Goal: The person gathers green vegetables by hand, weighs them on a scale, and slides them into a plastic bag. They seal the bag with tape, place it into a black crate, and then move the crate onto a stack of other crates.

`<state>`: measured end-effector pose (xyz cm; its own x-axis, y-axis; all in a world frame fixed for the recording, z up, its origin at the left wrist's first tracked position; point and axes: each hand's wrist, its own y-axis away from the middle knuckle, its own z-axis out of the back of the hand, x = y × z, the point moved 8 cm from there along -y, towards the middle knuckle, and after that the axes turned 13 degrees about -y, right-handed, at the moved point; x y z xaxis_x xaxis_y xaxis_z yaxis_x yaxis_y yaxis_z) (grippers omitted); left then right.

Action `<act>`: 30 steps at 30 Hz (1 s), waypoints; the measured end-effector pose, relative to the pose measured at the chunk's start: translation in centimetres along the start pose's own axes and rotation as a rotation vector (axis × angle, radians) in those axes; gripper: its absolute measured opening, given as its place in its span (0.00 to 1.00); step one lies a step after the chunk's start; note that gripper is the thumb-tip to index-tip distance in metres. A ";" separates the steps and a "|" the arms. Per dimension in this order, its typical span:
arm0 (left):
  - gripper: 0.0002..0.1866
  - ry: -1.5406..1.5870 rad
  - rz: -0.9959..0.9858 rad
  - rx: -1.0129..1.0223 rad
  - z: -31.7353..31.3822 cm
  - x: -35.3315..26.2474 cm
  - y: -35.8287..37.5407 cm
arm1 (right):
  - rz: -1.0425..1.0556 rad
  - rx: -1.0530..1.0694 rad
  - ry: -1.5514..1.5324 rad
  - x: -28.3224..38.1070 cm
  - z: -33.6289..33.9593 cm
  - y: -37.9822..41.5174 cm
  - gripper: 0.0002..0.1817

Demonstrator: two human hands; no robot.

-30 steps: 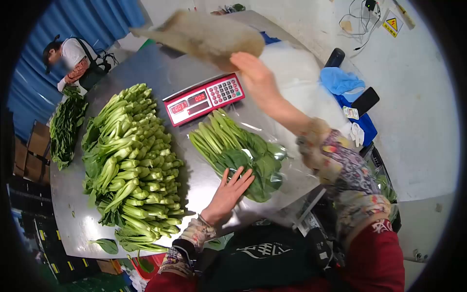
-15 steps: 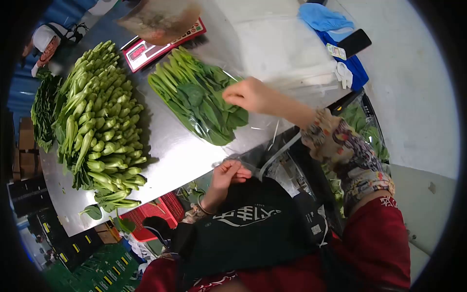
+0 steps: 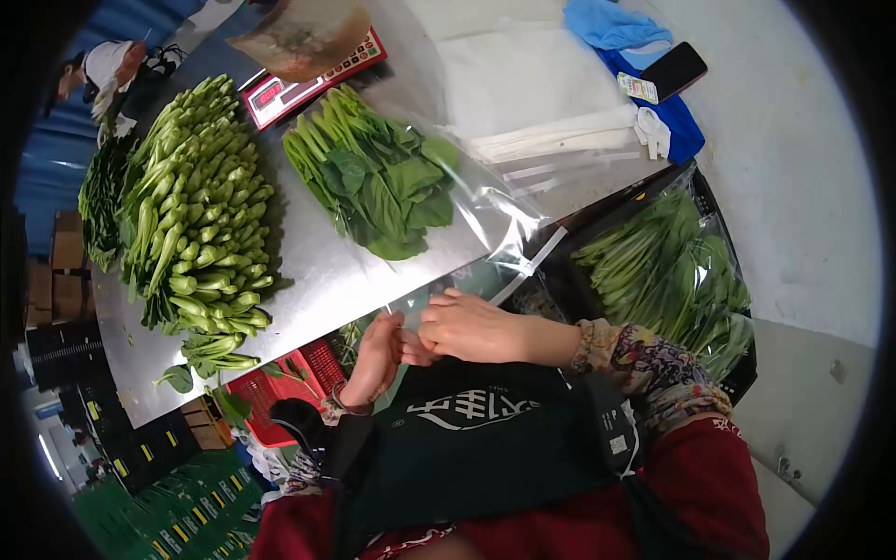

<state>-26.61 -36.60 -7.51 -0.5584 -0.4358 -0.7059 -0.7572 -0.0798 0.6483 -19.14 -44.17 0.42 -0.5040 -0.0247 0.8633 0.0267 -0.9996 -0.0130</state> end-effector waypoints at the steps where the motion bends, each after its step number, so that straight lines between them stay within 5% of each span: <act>1: 0.19 0.012 -0.006 -0.022 0.2 0.0 0.0 | 0.016 -0.013 0.020 0.5 0.5 0.3 0.05; 6: 0.15 -0.053 0.028 -0.048 3.3 0.4 0.8 | -0.035 -0.166 0.306 0.2 2.6 7.2 0.07; 8: 0.14 -0.165 0.095 0.009 4.7 0.4 2.3 | -0.309 0.153 0.690 -5.0 -3.8 17.0 0.06; 10: 0.14 -0.286 0.178 0.044 6.9 0.6 3.9 | -0.631 0.625 0.396 -7.4 -9.2 28.5 0.08; 12: 0.19 -0.406 0.099 -0.037 10.6 1.0 4.5 | -0.860 0.828 0.062 -6.2 -10.0 32.7 0.12; 13: 0.21 -0.445 0.027 -0.111 12.5 1.5 4.1 | -0.878 0.698 0.056 -6.0 -8.3 30.6 0.14; 15: 0.19 -1.110 -0.149 -0.683 13.6 -3.0 5.0 | -0.733 0.121 0.186 -6.0 -1.1 21.9 0.19; 16: 0.23 -1.273 -0.428 -0.796 11.5 -5.5 5.4 | -0.552 -0.274 0.299 -4.3 3.6 17.5 0.25; 17: 0.28 -1.420 -0.717 -0.907 9.6 -7.3 6.2 | -0.399 -0.469 0.276 -3.9 6.3 14.0 0.27; 18: 0.32 -1.443 -0.769 -0.813 10.0 -6.6 5.1 | -0.393 -0.564 0.172 -4.6 7.7 11.4 0.27; 21: 0.29 -1.853 -0.977 -0.524 9.5 -4.1 3.2 | -0.073 -0.533 0.309 -6.7 8.4 5.8 0.23; 25: 0.13 -1.633 -1.143 -0.318 8.8 -5.7 3.4 | 0.117 -0.364 0.364 -7.8 7.1 2.5 0.14; 28: 0.06 -1.332 -1.061 -0.463 11.0 -6.7 2.7 | 0.173 -0.513 0.247 -7.5 7.6 1.6 0.06; 30: 0.06 -0.703 -0.625 -0.547 16.1 -4.1 1.1 | -0.170 -0.664 0.080 -10.5 8.8 2.1 0.04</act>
<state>-30.62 -20.41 -8.45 -0.3275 0.4169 -0.8479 -0.8185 -0.5734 0.0342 -6.24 -45.84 -4.24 -0.5171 0.1572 0.8414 -0.5795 -0.7878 -0.2089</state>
